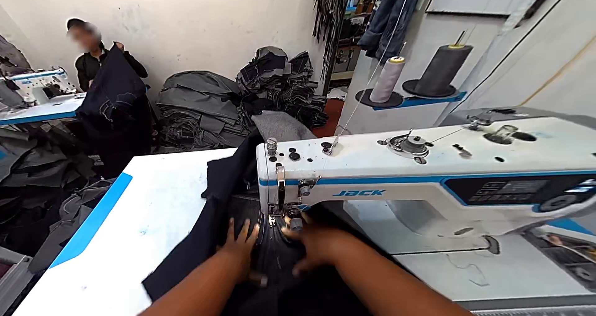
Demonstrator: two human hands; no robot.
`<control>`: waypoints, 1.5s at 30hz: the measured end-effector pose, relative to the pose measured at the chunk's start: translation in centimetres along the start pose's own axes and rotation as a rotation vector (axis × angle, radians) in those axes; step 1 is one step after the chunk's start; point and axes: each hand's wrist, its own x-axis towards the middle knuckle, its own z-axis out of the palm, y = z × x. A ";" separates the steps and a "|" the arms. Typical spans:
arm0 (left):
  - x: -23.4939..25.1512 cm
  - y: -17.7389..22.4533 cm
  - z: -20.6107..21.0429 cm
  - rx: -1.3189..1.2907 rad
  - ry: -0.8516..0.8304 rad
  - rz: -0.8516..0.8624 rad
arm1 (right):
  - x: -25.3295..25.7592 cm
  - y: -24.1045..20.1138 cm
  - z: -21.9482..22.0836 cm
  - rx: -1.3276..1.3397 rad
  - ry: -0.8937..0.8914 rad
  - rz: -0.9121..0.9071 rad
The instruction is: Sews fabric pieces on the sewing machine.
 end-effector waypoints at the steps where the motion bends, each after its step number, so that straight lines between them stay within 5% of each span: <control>1: -2.0 -0.5 1.4 -0.013 -0.016 0.005 | -1.6 -0.8 0.7 -0.036 -0.062 0.019; 4: -5.3 -2.6 4.9 -0.029 -0.031 -0.057 | -4.3 -1.3 3.0 -0.050 -0.118 0.111; 7: -6.1 -1.0 3.8 -0.076 -0.006 -0.029 | -4.8 -2.3 3.0 -0.029 -0.044 0.126; 10: -3.6 2.2 2.8 -0.115 0.105 0.131 | -3.5 -4.0 4.2 0.028 0.062 0.033; 15: -1.1 1.1 5.0 -0.082 0.100 0.147 | -3.1 -1.9 8.0 0.080 0.166 0.013; 31: 6.5 -0.3 -2.1 -0.059 0.154 0.133 | 2.8 0.8 0.5 0.113 0.206 0.096; 33: 6.8 -0.5 -2.6 -0.071 0.161 0.104 | 2.8 1.0 0.5 0.137 0.298 0.090; 35: 5.5 0.0 -2.0 -0.065 0.215 0.066 | 2.8 1.4 2.9 0.078 0.582 -0.002; 37: 2.6 0.7 1.7 -0.069 0.514 0.192 | 3.3 2.2 7.1 -0.053 0.924 -0.197; 38: 1.6 1.0 4.6 -0.059 0.737 0.333 | 2.9 2.1 8.9 -0.083 0.950 -0.269; 39: 1.0 1.1 7.0 -0.072 0.858 0.474 | 1.7 1.5 10.0 -0.058 0.863 -0.294; 41: -0.1 0.6 10.3 -0.094 0.820 0.605 | -1.2 0.5 11.0 0.036 0.563 -0.235; 45: -1.6 -0.4 11.0 -0.099 0.631 0.503 | -4.0 0.6 12.2 0.046 0.479 -0.140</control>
